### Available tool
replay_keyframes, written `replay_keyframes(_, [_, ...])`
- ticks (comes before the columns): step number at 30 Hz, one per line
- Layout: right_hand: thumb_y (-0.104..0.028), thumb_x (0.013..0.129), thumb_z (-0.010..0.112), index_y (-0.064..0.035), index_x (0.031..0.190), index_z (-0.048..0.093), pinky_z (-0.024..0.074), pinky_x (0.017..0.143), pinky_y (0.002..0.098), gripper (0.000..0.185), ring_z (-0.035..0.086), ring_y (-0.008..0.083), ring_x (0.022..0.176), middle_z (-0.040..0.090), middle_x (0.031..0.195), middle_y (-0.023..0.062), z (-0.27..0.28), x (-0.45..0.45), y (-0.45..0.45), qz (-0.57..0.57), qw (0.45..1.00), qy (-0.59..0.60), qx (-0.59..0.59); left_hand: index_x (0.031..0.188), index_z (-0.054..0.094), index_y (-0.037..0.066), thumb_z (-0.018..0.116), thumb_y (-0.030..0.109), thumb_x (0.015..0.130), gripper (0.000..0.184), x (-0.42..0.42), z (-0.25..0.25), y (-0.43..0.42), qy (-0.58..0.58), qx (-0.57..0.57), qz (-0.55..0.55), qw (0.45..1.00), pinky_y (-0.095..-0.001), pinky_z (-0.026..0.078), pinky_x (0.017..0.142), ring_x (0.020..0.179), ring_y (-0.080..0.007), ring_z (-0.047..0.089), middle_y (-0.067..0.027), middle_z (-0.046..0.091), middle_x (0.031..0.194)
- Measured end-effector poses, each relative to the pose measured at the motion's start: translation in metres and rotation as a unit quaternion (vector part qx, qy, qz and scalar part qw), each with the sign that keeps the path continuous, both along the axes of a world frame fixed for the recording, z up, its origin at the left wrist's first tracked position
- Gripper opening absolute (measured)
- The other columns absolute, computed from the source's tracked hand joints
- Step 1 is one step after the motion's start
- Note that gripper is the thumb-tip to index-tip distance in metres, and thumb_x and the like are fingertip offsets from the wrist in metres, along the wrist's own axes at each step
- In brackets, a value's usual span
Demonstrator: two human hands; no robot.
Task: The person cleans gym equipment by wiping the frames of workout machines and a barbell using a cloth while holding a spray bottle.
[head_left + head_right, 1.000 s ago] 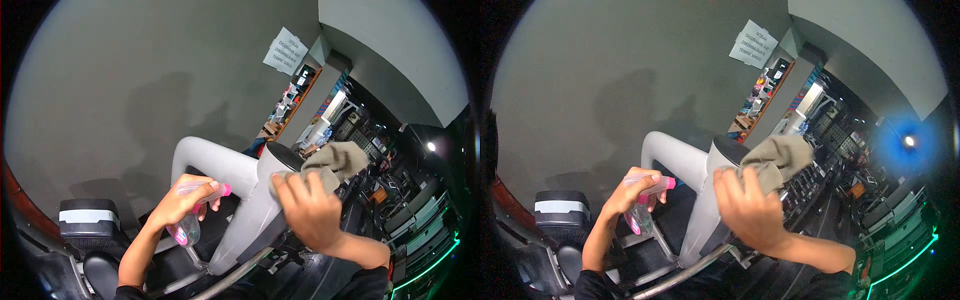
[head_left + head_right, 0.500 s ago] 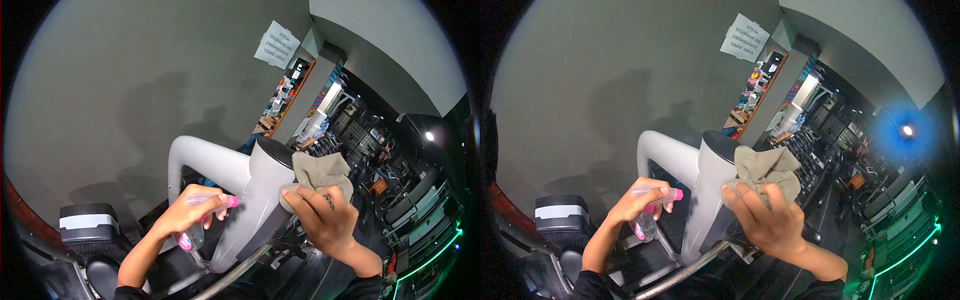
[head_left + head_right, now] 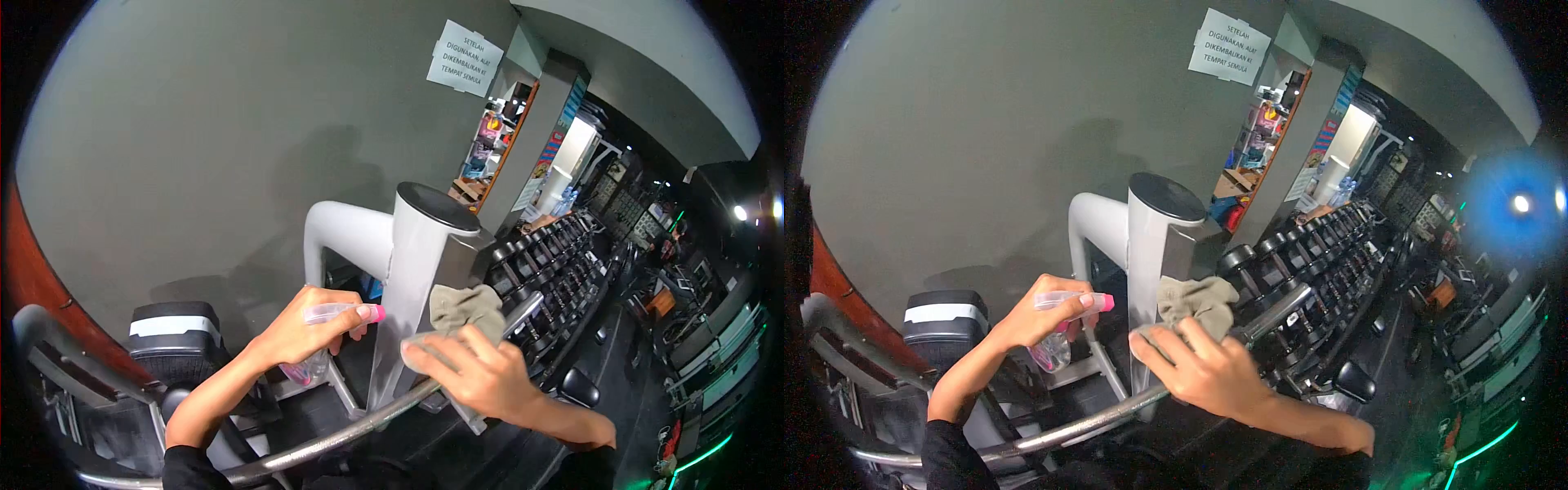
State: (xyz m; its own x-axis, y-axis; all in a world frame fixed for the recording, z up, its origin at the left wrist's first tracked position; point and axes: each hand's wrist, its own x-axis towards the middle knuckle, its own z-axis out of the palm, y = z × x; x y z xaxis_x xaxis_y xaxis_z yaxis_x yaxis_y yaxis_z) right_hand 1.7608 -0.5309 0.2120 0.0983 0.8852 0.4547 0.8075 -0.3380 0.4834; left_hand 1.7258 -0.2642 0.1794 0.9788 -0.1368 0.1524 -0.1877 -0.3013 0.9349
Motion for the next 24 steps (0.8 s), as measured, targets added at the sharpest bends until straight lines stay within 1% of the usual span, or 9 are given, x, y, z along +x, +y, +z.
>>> replay_keyframes(1, [-0.019,0.081,0.065,-0.0188,0.109,0.072,0.0392,0.044,0.0202,0.029,0.058,0.0083,0.079,0.063,0.098,-0.0077,0.008,-0.002,-0.004,0.004,1.0,0.003,0.005,0.083,0.069,0.001,0.056,0.046,0.098,0.049,-0.003,0.001,-0.004,0.003,0.005,0.004,1.0,-0.0284,0.048,0.051,0.051,-0.0136,0.061,-0.0053,0.066,0.071])
replay_keyframes(4, [-0.003,0.053,0.082,-0.0171,0.105,0.072,0.0494,0.058,0.0298,0.055,0.063,0.0191,0.073,0.07,0.099,0.0,0.026,-0.009,-0.021,0.021,0.979,0.074,0.191,0.084,0.07,0.002,0.055,0.045,0.099,0.049,-0.012,0.0,-0.014,-0.025,0.003,0.025,0.999,-0.0286,0.048,0.051,0.051,-0.0136,0.06,-0.0057,0.067,0.072])
replay_keyframes(5, [-0.013,0.06,0.083,-0.0191,0.107,0.073,0.0485,0.057,0.026,0.049,0.061,0.0141,0.072,0.069,0.097,-0.0031,0.031,-0.009,-0.029,0.023,0.972,0.07,0.221,0.084,0.07,0.001,0.054,0.045,0.099,0.049,-0.015,-0.001,-0.015,-0.03,-0.006,0.026,0.999,-0.0285,0.048,0.051,0.051,-0.0136,0.06,-0.0059,0.067,0.073])
replay_keyframes(7, [-0.007,0.055,0.085,-0.0167,0.103,0.073,0.0514,0.06,0.029,0.05,0.064,0.0166,0.073,0.069,0.099,-0.0004,0.038,-0.012,-0.04,0.03,0.958,0.07,0.277,0.085,0.07,0.001,0.054,0.045,0.099,0.049,-0.021,-0.005,-0.02,-0.031,-0.017,0.027,0.999,-0.0284,0.048,0.051,0.051,-0.0136,0.06,-0.0061,0.067,0.073])
replay_keyframes(10, [-0.003,0.059,0.081,-0.013,0.101,0.072,0.0541,0.064,0.0306,0.045,0.068,0.0203,0.077,0.07,0.101,0.0023,0.036,-0.02,-0.047,0.034,0.938,0.09,0.333,0.089,0.071,0.0,0.052,0.045,0.1,0.05,-0.025,-0.007,-0.023,-0.042,-0.038,0.046,0.997,-0.0272,0.047,0.052,0.051,-0.0133,0.06,-0.0061,0.067,0.073])
replay_keyframes(16, [0.0,0.067,0.076,-0.0133,0.103,0.071,0.0567,0.067,0.0333,0.038,0.07,0.025,0.08,0.068,0.097,0.0054,0.029,-0.047,-0.031,-0.061,0.91,0.245,0.327,0.092,0.072,0.001,0.051,0.045,0.099,0.049,-0.005,-0.02,-0.015,-0.033,-0.078,0.023,0.996,-0.0277,0.045,0.049,0.051,-0.0132,0.059,-0.0066,0.067,0.072])
replay_keyframes(19, [0.0,0.073,0.073,-0.0155,0.104,0.071,0.0569,0.067,0.0344,0.035,0.07,0.0259,0.079,0.066,0.097,0.0049,0.014,-0.048,-0.013,-0.106,0.91,0.269,0.298,0.095,0.072,0.001,0.05,0.044,0.099,0.048,0.005,-0.021,-0.013,-0.008,-0.09,0.025,0.996,-0.028,0.045,0.048,0.05,-0.0134,0.058,-0.0068,0.066,0.071])
replay_keyframes(21, [0.0,0.073,0.073,-0.0161,0.102,0.072,0.0567,0.068,0.0348,0.033,0.069,0.0257,0.081,0.066,0.098,0.0041,0.004,-0.047,-0.001,-0.124,0.899,0.285,0.308,0.088,0.071,0.001,0.051,0.045,0.098,0.049,0.012,-0.023,-0.01,-0.021,-0.097,0.011,0.995,-0.0283,0.043,0.048,0.049,-0.0135,0.057,-0.0069,0.065,0.069])
replay_keyframes(24, [-0.001,0.072,0.072,-0.0164,0.098,0.073,0.0549,0.071,0.0346,0.031,0.068,0.0254,0.085,0.067,0.098,0.0054,-0.006,-0.041,0.012,-0.092,0.907,0.206,0.354,0.072,0.065,0.001,0.05,0.042,0.098,0.05,0.02,-0.027,-0.003,-0.006,-0.107,0.01,0.994,-0.0295,0.041,0.048,0.047,-0.0139,0.055,-0.0073,0.062,0.064])
